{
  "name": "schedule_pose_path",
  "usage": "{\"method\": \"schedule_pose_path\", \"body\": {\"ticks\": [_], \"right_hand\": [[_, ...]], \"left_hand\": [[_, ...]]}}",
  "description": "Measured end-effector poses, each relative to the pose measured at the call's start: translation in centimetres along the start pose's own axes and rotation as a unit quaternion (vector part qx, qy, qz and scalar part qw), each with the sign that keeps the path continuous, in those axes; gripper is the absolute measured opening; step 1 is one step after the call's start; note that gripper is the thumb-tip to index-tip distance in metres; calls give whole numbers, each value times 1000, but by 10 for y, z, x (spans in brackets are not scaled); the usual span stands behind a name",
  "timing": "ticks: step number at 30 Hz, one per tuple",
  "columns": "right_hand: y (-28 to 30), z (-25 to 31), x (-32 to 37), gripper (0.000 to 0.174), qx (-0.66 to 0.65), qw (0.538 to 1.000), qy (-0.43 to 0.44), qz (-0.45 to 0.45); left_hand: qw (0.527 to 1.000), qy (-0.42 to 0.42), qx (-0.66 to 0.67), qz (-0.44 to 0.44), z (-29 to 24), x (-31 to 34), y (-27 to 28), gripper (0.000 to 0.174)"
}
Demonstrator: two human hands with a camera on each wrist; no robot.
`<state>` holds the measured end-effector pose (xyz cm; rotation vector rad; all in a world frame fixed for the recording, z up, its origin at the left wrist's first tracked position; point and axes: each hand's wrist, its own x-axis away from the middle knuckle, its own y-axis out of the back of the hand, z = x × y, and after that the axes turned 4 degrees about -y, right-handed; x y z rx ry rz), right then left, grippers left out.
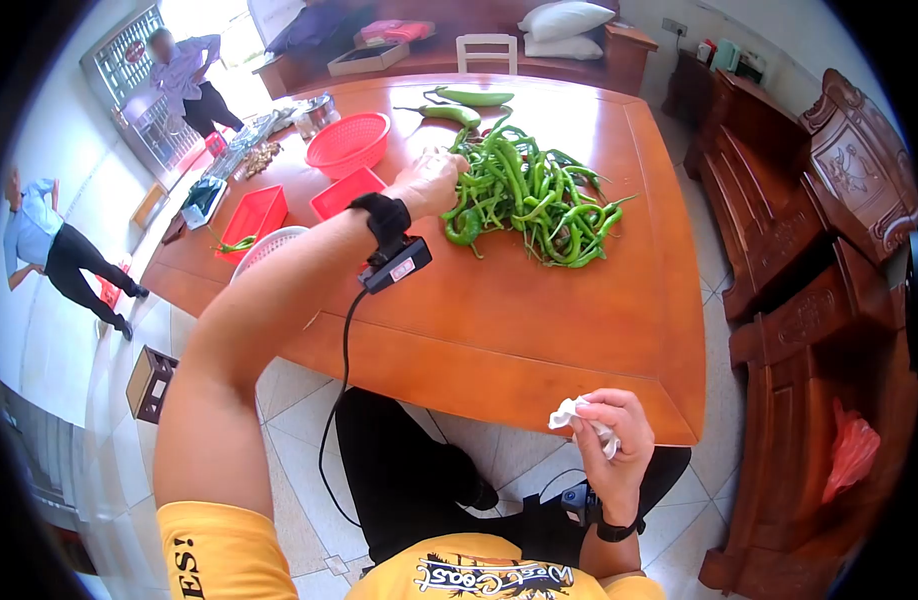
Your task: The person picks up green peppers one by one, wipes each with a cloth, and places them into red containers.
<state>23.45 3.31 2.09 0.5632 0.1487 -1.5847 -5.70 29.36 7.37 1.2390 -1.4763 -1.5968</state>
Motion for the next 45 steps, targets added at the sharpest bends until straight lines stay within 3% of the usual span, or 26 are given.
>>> {"method": "schedule_pose_path", "body": {"ticks": [5,6,10,14,18,20,25,29,30,31,35,37,40,45], "right_hand": [[2,-6,1,22,13,1000,16,-6],[2,-7,1,22,13,1000,15,-7],[3,-9,2,22,13,1000,13,-2],[-1,-7,3,22,-2,1000,3,1],[-6,-6,4,22,3,1000,22,10],[-10,-7,6,23,-2,1000,19,15],[-16,-9,8,24,18,999,17,35],[-17,-10,12,25,42,998,-36,24],[-18,-12,13,24,40,998,-37,17],[-18,-14,14,24,32,998,-46,7],[-17,-7,10,20,30,998,-7,-55],[-17,-4,10,19,27,995,13,-95],[-21,12,10,17,-11,994,31,-102],[-47,29,11,27,-7,991,108,73]], "left_hand": [[997,46,-63,12,-18,-8,-1,36],[997,66,-36,-11,-20,-9,1,26],[999,-2,-30,-28,-9,0,13,17],[992,-92,76,-49,6,19,30,21],[990,-62,124,-38,-13,54,54,15],[976,-4,219,3,-14,68,58,14],[900,149,402,78,-17,100,59,23],[771,232,583,109,-32,141,60,24],[717,244,642,120,-41,154,61,26],[714,236,647,125,-52,166,61,27],[607,212,753,143,-92,212,46,28],[580,208,775,137,-105,228,31,25],[577,199,780,135,-124,241,13,24],[603,162,774,105,-154,248,-7,23]]}}
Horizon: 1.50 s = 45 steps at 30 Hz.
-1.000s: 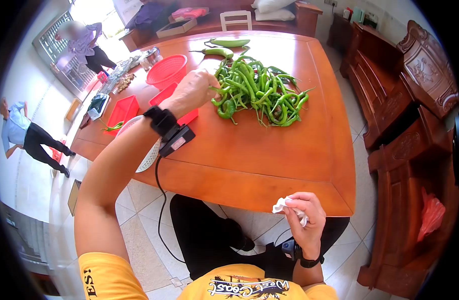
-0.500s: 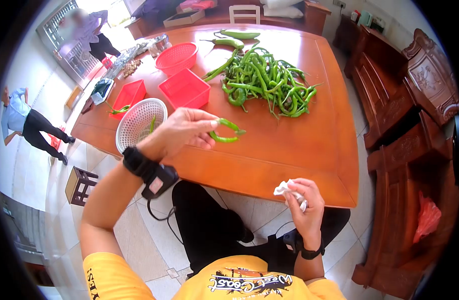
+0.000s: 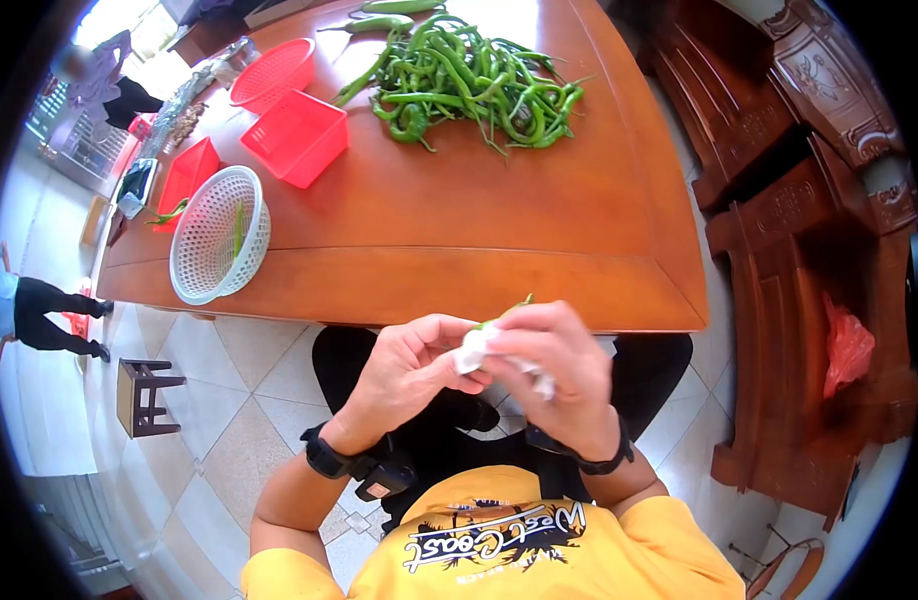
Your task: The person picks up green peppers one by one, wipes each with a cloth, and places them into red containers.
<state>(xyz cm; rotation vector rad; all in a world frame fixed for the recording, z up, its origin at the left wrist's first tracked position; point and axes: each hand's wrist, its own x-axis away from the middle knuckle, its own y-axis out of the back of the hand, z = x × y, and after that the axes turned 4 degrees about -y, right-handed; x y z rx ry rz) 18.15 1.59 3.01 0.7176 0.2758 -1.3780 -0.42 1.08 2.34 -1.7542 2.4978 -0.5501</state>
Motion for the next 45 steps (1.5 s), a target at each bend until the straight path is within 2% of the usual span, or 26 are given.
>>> {"method": "schedule_pose_path", "body": {"ticks": [1,4,8,20,23,28,29,32,36,45], "right_hand": [[-3,-2,-1,29,24,999,24,28],[-3,-7,4,28,64,998,10,17],[9,-15,4,23,70,996,-43,-32],[28,-37,5,19,141,980,-78,-120],[23,-21,4,23,119,985,-66,-101],[-1,-8,13,27,50,998,-48,-14],[-4,-9,14,30,61,998,-23,-8],[-8,-6,18,33,53,998,-25,5],[-2,-10,18,29,58,996,-62,-11],[16,-30,9,24,132,985,-64,-89]], "left_hand": [[1000,-26,-7,3,4,0,-2,23],[999,-6,-36,15,0,3,-7,26],[999,22,-34,9,-3,7,-8,26],[999,35,-40,2,3,6,-9,27],[998,44,-43,-5,1,2,-13,28],[997,-8,-82,-9,5,-1,-15,29],[995,-22,-100,-9,6,-1,-14,29],[988,-56,-137,-35,7,0,-9,29],[998,-30,-22,-58,5,3,-8,31],[999,7,18,-32,-6,11,0,34]]}}
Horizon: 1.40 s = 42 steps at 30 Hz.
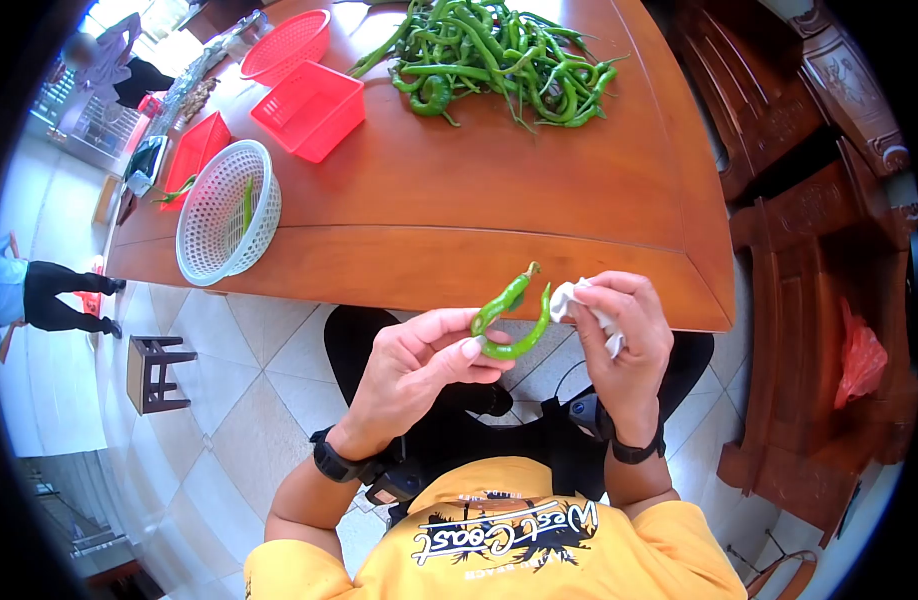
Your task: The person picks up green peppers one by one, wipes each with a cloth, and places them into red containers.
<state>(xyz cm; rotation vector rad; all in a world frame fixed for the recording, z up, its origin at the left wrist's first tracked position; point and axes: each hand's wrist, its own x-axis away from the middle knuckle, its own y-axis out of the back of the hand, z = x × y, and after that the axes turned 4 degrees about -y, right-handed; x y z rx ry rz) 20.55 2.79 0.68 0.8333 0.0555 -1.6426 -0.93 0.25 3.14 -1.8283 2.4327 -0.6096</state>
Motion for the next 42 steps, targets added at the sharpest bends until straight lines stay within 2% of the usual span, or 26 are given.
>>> {"method": "schedule_pose_path", "body": {"ticks": [7,9,11,13,14,17,25,26,32,35,39,42], "right_hand": [[2,11,1,24,-19,998,8,-53],[1,20,3,26,-44,998,46,-19],[-5,27,5,30,-110,988,95,57],[-18,23,13,32,-157,978,109,85],[-20,23,14,34,-150,978,120,82],[-15,24,10,35,-132,981,121,75],[-6,20,6,27,-102,992,69,13],[-5,18,4,26,-88,994,66,3],[-4,4,0,22,-65,996,44,-47],[2,12,5,21,-136,990,35,0],[1,20,2,22,-193,972,58,118],[-7,13,5,22,-174,979,53,95]], "left_hand": [[985,73,153,38,5,-8,9,32],[971,87,214,56,11,-11,11,30],[956,102,264,72,18,-14,10,29],[942,118,303,86,22,-17,8,29],[945,125,291,73,21,-16,4,27],[926,140,323,133,32,-15,7,26],[901,190,331,205,32,-14,4,21],[908,208,320,173,30,-11,1,23],[899,194,342,193,28,-8,-2,22],[890,192,358,207,29,-11,1,22],[886,174,354,242,33,-13,2,24],[894,182,334,239,26,-8,0,27]]}}
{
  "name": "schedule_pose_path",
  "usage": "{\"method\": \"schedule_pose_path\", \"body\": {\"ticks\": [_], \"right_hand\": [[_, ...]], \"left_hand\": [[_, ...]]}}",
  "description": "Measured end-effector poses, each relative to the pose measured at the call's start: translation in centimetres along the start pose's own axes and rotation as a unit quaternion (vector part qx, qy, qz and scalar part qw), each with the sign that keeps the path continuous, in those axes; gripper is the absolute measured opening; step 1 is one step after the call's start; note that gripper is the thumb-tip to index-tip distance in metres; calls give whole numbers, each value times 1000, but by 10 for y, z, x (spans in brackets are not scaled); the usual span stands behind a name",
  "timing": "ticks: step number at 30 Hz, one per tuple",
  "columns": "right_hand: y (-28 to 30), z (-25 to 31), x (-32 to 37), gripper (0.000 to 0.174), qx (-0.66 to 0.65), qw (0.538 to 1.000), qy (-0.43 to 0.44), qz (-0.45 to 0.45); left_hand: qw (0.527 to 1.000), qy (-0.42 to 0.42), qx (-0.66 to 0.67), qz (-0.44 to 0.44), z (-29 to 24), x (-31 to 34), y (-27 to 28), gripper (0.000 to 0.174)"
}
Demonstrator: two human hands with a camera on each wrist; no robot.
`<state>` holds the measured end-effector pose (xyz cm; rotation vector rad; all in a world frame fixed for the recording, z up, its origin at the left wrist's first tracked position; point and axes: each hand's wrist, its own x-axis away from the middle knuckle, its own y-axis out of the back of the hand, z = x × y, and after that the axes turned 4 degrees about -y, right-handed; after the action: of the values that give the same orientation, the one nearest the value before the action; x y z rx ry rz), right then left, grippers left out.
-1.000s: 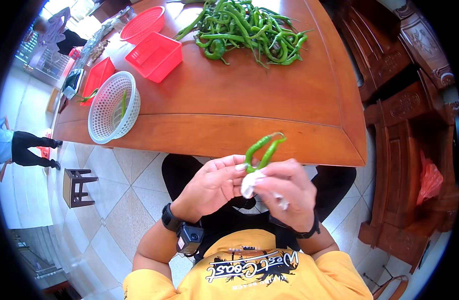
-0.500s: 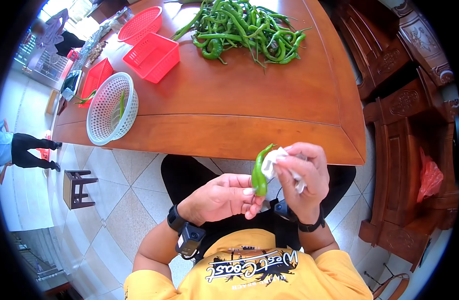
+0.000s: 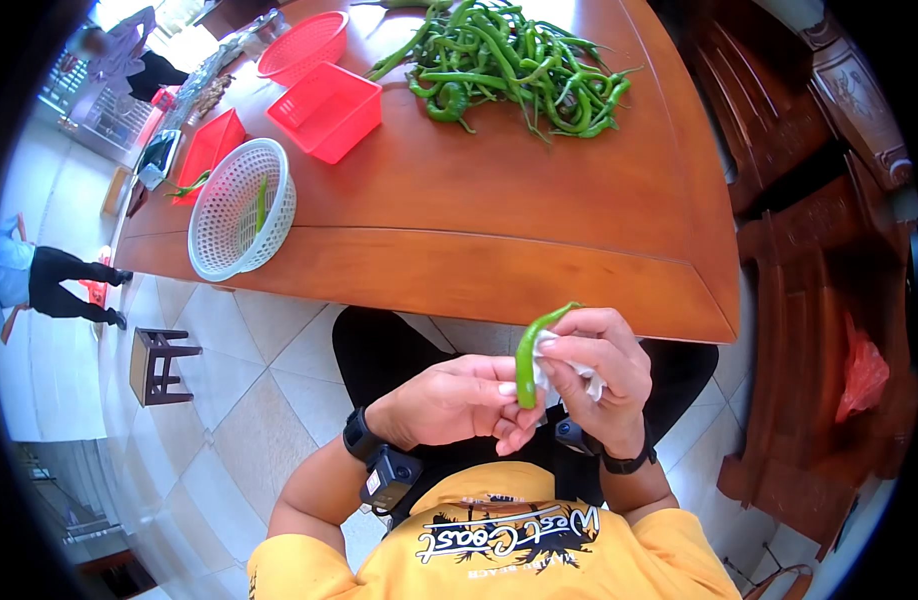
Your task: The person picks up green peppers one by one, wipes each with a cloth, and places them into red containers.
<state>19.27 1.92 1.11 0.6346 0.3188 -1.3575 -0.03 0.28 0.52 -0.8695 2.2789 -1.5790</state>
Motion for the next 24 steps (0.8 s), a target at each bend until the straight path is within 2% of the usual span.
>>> {"method": "schedule_pose_path", "body": {"ticks": [2,5,6,7,8,11,12,13,15,16,19,20,23,24], "right_hand": [[-1,1,-1,22,27,1000,-7,-10],[-3,-1,-2,24,43,999,-18,-20],[-3,0,-1,24,42,998,-33,-18],[-4,1,-1,24,41,998,-47,-16],[-7,-3,0,30,43,998,-38,-18],[-16,4,-1,39,-26,989,-146,9],[-20,5,-4,48,-5,992,-115,46],[-23,4,-4,51,-14,985,-148,90],[-33,0,-12,56,27,989,-41,139],[-38,1,-14,52,20,988,-39,148],[-52,9,-15,45,-82,980,-127,132],[-56,14,-19,30,-116,972,-158,129],[-53,3,-29,21,-191,936,-180,235],[-61,9,-34,15,-219,935,-198,198]], "left_hand": [[1000,-5,-6,6,1,2,1,29],[996,-17,-75,-43,-8,6,-3,26],[993,-30,-104,-50,-14,7,-6,20],[977,-56,-172,-113,-19,10,-12,21],[964,-80,-214,-138,-24,12,-12,21],[934,-127,-280,-181,-40,19,-12,18],[931,-114,-296,-178,-44,22,-15,19],[928,-102,-313,-176,-47,25,-18,19],[915,-87,-368,-140,-49,29,-14,20],[904,-79,-393,-146,-51,33,-10,20],[893,-80,-411,-165,-57,47,-11,21],[893,-85,-408,-170,-59,51,-12,21],[846,-93,-482,-209,-60,61,-9,22],[814,-87,-525,-234,-64,66,-12,21]]}}
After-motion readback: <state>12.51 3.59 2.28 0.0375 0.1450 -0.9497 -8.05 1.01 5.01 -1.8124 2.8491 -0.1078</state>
